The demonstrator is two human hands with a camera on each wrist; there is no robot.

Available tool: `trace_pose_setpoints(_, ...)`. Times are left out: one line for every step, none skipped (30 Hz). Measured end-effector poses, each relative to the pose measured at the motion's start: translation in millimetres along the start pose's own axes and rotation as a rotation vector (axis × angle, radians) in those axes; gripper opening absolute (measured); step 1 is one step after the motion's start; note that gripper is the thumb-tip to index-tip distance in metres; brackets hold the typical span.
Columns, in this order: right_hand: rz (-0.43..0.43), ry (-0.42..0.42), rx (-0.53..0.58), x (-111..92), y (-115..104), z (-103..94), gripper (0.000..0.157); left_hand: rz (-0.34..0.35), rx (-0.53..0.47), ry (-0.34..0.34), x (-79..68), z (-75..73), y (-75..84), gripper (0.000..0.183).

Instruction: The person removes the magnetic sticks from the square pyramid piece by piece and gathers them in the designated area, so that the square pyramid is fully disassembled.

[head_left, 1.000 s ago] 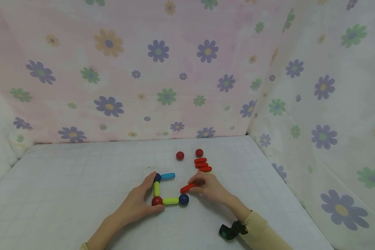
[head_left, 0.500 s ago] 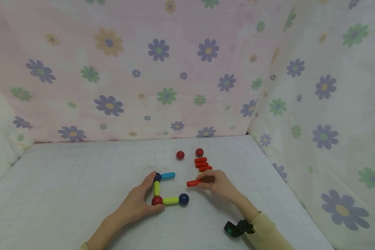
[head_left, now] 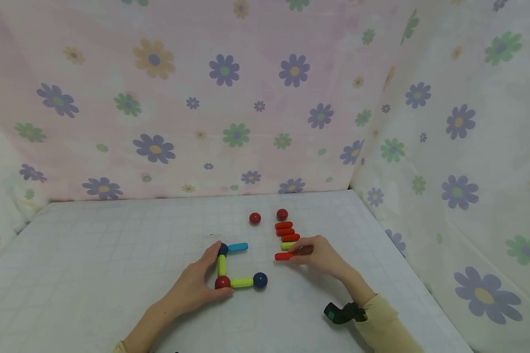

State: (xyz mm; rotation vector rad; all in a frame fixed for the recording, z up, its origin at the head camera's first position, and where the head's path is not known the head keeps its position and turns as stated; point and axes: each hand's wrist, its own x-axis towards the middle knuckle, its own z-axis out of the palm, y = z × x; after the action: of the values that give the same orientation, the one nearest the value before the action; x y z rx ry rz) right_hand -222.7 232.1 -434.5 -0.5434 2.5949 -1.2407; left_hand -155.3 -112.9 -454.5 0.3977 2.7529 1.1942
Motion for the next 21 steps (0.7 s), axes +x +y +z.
trace_pose_setpoints(0.002,0.001,-0.004,0,2,-0.6,0.02,0.0,-0.001,0.0,0.1,0.0,-0.1,0.112)
trace_pose_setpoints(0.004,0.006,-0.01,1,3,-1.2,0.02,0.001,-0.002,0.0,0.2,0.1,-0.2,0.112)
trace_pose_setpoints(0.007,0.011,-0.008,1,5,-1.6,0.02,0.0,-0.001,0.0,0.3,0.2,-0.5,0.112)
trace_pose_setpoints(0.015,0.017,-0.007,1,6,-2.0,0.02,-0.001,-0.002,0.0,0.5,0.3,-0.6,0.112)
trace_pose_setpoints(0.019,0.024,-0.009,1,7,-2.2,0.019,-0.002,-0.002,-0.001,0.6,0.4,-0.8,0.112)
trace_pose_setpoints(0.023,0.029,-0.008,2,8,-2.2,0.019,-0.002,-0.002,-0.001,0.7,0.4,-0.8,0.112)
trace_pose_setpoints(0.025,0.035,-0.008,2,10,-2.4,0.019,-0.002,-0.002,-0.002,0.7,0.3,-0.7,0.112)
trace_pose_setpoints(0.028,0.041,-0.01,2,10,-2.4,0.019,-0.003,-0.002,-0.002,0.8,0.2,-0.7,0.112)
trace_pose_setpoints(0.032,0.046,-0.012,2,11,-2.3,0.019,-0.003,-0.002,-0.003,0.8,0.1,-0.7,0.112)
trace_pose_setpoints(0.037,0.052,-0.014,3,12,-2.1,0.019,-0.003,-0.002,-0.003,0.6,0.0,-0.7,0.112)
trace_pose_setpoints(0.037,0.057,-0.016,3,13,-1.9,0.019,-0.003,-0.004,-0.003,0.4,-0.2,-0.6,0.112)
trace_pose_setpoints(0.04,0.059,-0.018,3,13,-1.7,0.019,-0.004,-0.002,-0.002,0.4,-0.2,-0.7,0.112)
trace_pose_setpoints(0.04,0.062,-0.021,3,14,-1.4,0.019,-0.004,-0.003,-0.003,0.2,-0.3,-0.7,0.112)
trace_pose_setpoints(0.042,0.067,-0.023,3,14,-1.1,0.019,-0.004,-0.004,-0.003,0.1,-0.3,-0.8,0.112)
trace_pose_setpoints(0.043,0.07,-0.021,3,14,-0.9,0.019,-0.004,-0.005,-0.003,0.0,-0.2,-0.9,0.112)
trace_pose_setpoints(0.043,0.073,-0.018,3,14,-0.7,0.019,-0.004,-0.006,-0.003,0.0,-0.3,-0.9,0.112)
trace_pose_setpoints(0.04,0.074,-0.019,3,14,-0.6,0.019,-0.003,-0.007,-0.004,0.0,-0.3,-0.9,0.112)
trace_pose_setpoints(0.039,0.077,-0.019,3,14,-0.5,0.019,-0.003,-0.006,-0.004,0.2,-0.2,-1.0,0.112)
trace_pose_setpoints(0.038,0.08,-0.02,3,14,-0.5,0.02,-0.001,-0.008,-0.005,0.3,-0.1,-1.0,0.112)
trace_pose_setpoints(0.037,0.082,-0.02,3,14,-0.4,0.02,0.0,-0.008,-0.004,0.3,-0.1,-1.1,0.112)
trace_pose_setpoints(0.037,0.083,-0.023,3,13,-0.3,0.02,0.002,-0.007,-0.003,0.3,-0.1,-1.4,0.112)
